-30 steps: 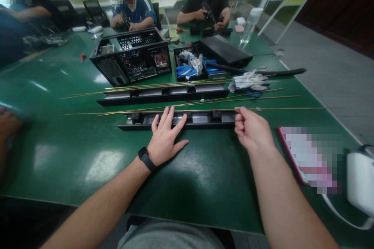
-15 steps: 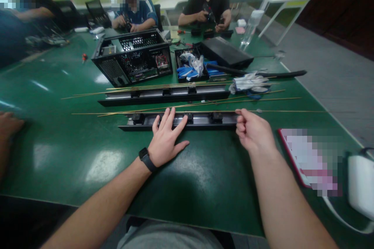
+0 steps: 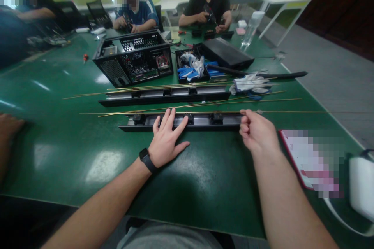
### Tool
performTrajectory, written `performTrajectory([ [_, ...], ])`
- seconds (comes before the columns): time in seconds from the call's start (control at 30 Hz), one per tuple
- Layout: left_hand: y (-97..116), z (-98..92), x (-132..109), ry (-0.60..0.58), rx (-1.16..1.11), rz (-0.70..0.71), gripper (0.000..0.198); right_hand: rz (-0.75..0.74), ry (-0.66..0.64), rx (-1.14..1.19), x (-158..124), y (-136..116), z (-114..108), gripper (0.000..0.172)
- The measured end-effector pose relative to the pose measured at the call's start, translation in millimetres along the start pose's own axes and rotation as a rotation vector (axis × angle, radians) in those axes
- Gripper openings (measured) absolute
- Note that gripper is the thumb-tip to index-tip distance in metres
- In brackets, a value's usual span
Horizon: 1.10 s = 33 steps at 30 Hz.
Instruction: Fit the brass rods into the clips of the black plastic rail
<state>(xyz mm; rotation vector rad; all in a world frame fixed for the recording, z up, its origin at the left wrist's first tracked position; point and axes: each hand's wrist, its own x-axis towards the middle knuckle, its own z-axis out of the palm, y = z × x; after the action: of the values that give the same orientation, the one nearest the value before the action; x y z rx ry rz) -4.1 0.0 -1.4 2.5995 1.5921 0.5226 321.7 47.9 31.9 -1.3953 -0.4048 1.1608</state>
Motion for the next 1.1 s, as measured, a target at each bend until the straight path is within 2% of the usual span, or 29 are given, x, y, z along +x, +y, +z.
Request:
performTrajectory([
  [0.13, 1.7, -2.0, 1.0, -0.015, 0.000, -0.003, 0.094, 0.040, 0.071, 0.022, -4.1, -4.7, 3.5, 0.026],
  [0.33, 1.2, -1.8, 0.4, -0.007, 0.002, 0.000, 0.094, 0.086, 0.016, -0.005, -12.4, -6.0, 10.6, 0.019],
  [0.53, 0.7, -0.5, 0.0, -0.003, -0.006, -0.001, 0.095, 0.048, 0.088, 0.016, -12.1, -10.2, 9.8, 0.028],
  [0.77, 2.5, -4.0, 1.3, -0.022, -0.008, -0.006, 0.093, 0.069, 0.076, 0.008, -19.2, -9.8, 15.7, 0.025],
  [0.97, 1.4, -1.6, 0.5, -0.010, -0.008, -0.005, 0.093, 0.060, 0.113, 0.020, -22.4, -16.6, 17.2, 0.035],
  [1.1, 1.9, -2.5, 1.0, -0.017, -0.012, -0.007, 0.093, 0.085, 0.103, 0.017, -25.6, -16.9, 20.3, 0.033],
])
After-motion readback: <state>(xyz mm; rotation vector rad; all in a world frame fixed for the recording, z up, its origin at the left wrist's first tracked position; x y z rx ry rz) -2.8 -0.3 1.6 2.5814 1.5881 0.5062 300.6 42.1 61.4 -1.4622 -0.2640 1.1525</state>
